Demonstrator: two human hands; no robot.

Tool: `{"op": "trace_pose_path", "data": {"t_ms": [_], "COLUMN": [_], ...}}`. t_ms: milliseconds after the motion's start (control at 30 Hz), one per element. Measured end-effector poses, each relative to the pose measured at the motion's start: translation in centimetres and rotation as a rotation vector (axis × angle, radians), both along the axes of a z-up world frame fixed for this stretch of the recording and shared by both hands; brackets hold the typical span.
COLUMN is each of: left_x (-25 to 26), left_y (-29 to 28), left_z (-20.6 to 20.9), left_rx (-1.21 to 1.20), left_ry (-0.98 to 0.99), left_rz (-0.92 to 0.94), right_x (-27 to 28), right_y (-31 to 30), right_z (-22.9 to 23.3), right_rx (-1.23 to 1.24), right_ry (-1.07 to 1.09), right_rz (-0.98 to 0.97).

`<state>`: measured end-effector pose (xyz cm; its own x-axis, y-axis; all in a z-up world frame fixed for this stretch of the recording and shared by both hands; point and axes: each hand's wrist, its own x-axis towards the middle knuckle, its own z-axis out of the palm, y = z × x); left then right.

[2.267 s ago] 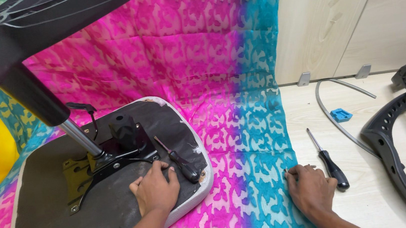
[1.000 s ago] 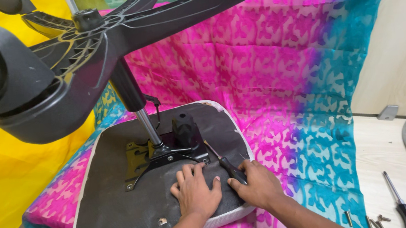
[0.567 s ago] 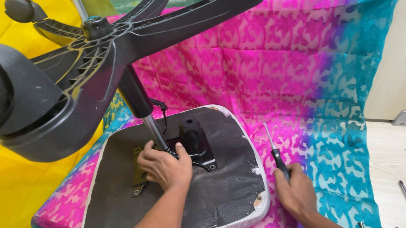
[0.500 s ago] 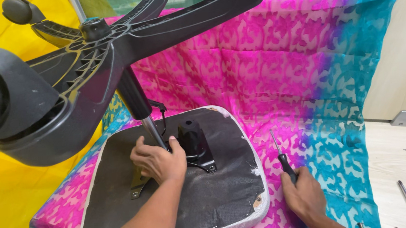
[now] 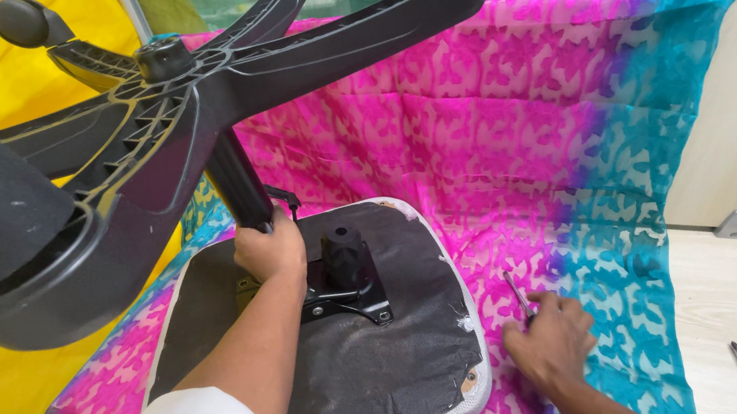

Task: The person uses a screwdriver to remove screws from the underside of an office chair seat, detaching the gas lift and base assembly. The seat is then lifted and set aside, leaving the base and wheels separated.

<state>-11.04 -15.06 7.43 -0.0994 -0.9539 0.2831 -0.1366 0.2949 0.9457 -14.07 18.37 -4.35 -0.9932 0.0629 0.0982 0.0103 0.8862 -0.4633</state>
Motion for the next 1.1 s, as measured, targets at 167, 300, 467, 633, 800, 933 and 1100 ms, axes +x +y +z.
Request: {"op": "trace_pose_path", "data": {"t_ms": [167, 300, 467, 633, 800, 933, 1100], "left_x": [0.5, 1.2, 1.5, 1.1, 0.3, -0.7, -1.3], "left_y": [0.3, 1.3, 1.3, 0.6, 0.0, -0.6, -0.5], "left_z": [2.1, 3.9, 6.3, 6.6, 6.4, 7.9, 10.1], "left_rx": [0.184, 0.225, 0.205, 0.264, 0.190, 0.212, 0.182], "left_ry": [0.098, 0.149, 0.255, 0.214, 0.283, 0.180, 0.245], "left_rz": [-0.033, -0.062, -0.081, -0.053, 0.017, -0.088, -0.195], "right_x": [-2.0, -1.5, -0.6, -1.5, -2.2, -3.2, -3.1], "right_y": [-7.4, -13.3, -17.3, -18.6, -19.7, -19.4, -18.9], "right_z": [6.2, 10.3, 12.1, 11.6, 11.7, 13.7, 15.8], "right_rx": [-0.445, -0.463, -0.506, -0.503, -0.435, -0.373, -0.418], "right_ry": [0.050, -0.239, -0.342, -0.355, -0.406, -0.314, -0.192], "right_rz": [0.443, 0.634, 0.709, 0.718, 0.753, 0.801, 0.783]}}
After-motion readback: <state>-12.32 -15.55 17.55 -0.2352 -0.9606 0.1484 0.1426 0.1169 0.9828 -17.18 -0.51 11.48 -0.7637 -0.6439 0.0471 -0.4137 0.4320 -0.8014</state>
